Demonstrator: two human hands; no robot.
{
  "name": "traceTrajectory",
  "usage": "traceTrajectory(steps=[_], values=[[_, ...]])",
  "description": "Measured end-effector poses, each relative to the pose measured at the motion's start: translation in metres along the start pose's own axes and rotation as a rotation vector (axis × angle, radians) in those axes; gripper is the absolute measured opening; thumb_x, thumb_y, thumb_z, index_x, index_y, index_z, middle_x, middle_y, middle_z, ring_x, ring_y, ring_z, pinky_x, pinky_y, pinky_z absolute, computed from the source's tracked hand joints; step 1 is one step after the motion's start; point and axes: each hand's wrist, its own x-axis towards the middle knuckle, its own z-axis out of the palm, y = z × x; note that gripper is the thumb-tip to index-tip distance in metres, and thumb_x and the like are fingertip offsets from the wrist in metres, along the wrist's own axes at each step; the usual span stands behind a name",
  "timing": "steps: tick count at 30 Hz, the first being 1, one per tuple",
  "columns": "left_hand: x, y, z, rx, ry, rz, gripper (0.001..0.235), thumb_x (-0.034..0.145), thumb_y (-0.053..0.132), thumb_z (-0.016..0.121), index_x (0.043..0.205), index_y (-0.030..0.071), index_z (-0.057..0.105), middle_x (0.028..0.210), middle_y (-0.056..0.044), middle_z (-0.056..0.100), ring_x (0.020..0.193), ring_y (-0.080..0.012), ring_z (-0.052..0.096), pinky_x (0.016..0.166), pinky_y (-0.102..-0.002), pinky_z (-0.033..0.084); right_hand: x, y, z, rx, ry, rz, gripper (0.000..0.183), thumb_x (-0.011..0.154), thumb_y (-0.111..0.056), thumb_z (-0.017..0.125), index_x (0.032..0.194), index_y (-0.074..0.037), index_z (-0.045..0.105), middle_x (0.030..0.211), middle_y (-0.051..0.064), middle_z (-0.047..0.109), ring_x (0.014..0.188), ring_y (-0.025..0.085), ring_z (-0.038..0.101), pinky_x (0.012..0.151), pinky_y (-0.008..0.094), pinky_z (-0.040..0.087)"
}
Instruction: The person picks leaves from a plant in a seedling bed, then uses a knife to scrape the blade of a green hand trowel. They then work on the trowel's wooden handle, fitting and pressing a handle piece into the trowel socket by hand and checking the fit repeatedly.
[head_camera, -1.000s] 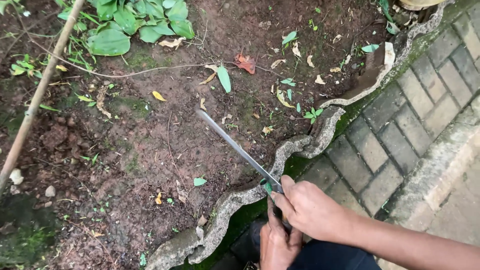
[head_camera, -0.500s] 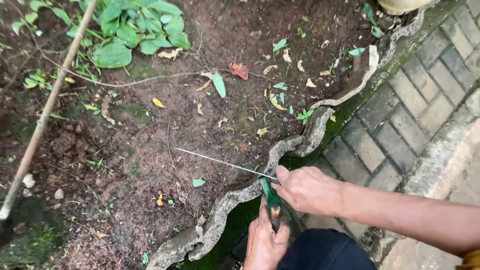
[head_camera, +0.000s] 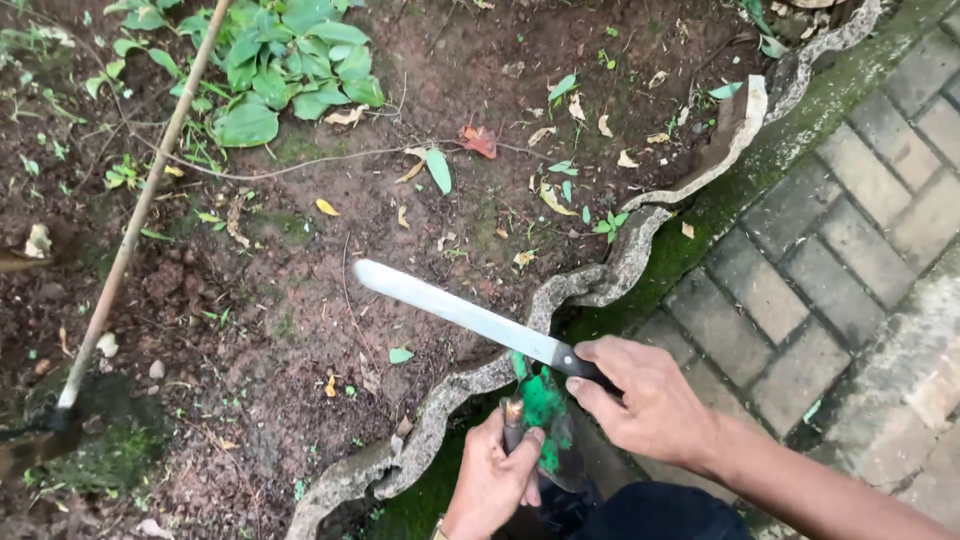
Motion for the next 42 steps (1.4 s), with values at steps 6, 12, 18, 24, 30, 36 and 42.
traceTrajectory(steps=[6, 12, 18, 24, 30, 36, 42], values=[[-0.011, 0.003, 0.003, -0.053, 0.028, -0.013, 0.009, 0.097, 0.008, 0.060, 0.100, 0.000, 0.062, 0.055, -0.002, 0.056, 0.034, -0.0102, 0.048, 0.033, -0.027, 0.038, 0.004, -0.001, -0.002, -0.173, 0.159, -0.236, 0.025, 0.079, -0.009, 0.080, 0.099, 0.000, 0.066, 0.089, 0.014, 0.068, 0.072, 0.031, 0.069, 0.059, 0.037, 0.054], [-0.021, -0.002, -0.001, -0.106, 0.054, -0.005, 0.008, 0.096, 0.007, 0.061, 0.100, 0.000, 0.064, 0.052, -0.001, 0.052, 0.033, -0.0091, 0.045, 0.032, -0.027, 0.035, 0.003, -0.011, 0.004, -0.273, 0.223, -0.368, 0.028, 0.080, -0.007, 0.078, 0.102, 0.003, 0.065, 0.092, 0.016, 0.067, 0.076, 0.031, 0.068, 0.063, 0.038, 0.055], [-0.017, 0.006, 0.004, -0.064, 0.076, -0.010, 0.009, 0.096, 0.007, 0.062, 0.096, -0.002, 0.062, 0.052, -0.002, 0.053, 0.033, -0.0103, 0.045, 0.032, -0.028, 0.035, -0.005, -0.003, 0.004, -0.318, 0.154, -0.429, 0.028, 0.080, -0.005, 0.076, 0.104, 0.004, 0.064, 0.095, 0.016, 0.067, 0.077, 0.032, 0.067, 0.063, 0.040, 0.055], [-0.015, 0.018, 0.012, -0.045, 0.076, 0.001, 0.006, 0.094, 0.007, 0.061, 0.096, 0.001, 0.062, 0.054, -0.003, 0.055, 0.032, -0.0103, 0.045, 0.031, -0.028, 0.035, -0.012, -0.001, 0.001, -0.352, 0.151, -0.471, 0.028, 0.082, -0.005, 0.076, 0.104, 0.007, 0.063, 0.098, 0.018, 0.066, 0.079, 0.033, 0.067, 0.066, 0.040, 0.056], [-0.022, 0.005, 0.015, -0.035, 0.063, 0.029, 0.009, 0.096, 0.008, 0.060, 0.096, 0.000, 0.061, 0.054, -0.002, 0.052, 0.033, -0.0101, 0.045, 0.032, -0.028, 0.036, -0.019, 0.004, 0.007, -0.451, 0.180, -0.486, 0.024, 0.082, -0.003, 0.075, 0.098, 0.011, 0.063, 0.103, 0.021, 0.066, 0.081, 0.033, 0.066, 0.065, 0.041, 0.055], [-0.025, 0.007, 0.029, -0.036, 0.140, 0.069, 0.008, 0.096, 0.008, 0.061, 0.098, 0.000, 0.062, 0.052, -0.002, 0.054, 0.032, -0.0102, 0.046, 0.032, -0.028, 0.037, -0.027, 0.006, 0.007, -0.482, 0.203, -0.542, 0.017, 0.083, -0.004, 0.074, 0.093, 0.009, 0.068, 0.105, 0.021, 0.066, 0.082, 0.030, 0.064, 0.064, 0.040, 0.054], [-0.028, -0.012, 0.038, -0.130, 0.239, 0.067, 0.005, 0.094, 0.007, 0.061, 0.095, 0.003, 0.062, 0.051, -0.002, 0.052, 0.031, -0.0112, 0.047, 0.030, -0.029, 0.036, -0.030, -0.007, 0.016, -0.441, 0.136, -0.379, 0.020, 0.082, -0.011, 0.072, 0.096, 0.003, 0.068, 0.099, 0.019, 0.068, 0.082, 0.032, 0.066, 0.064, 0.041, 0.054]])
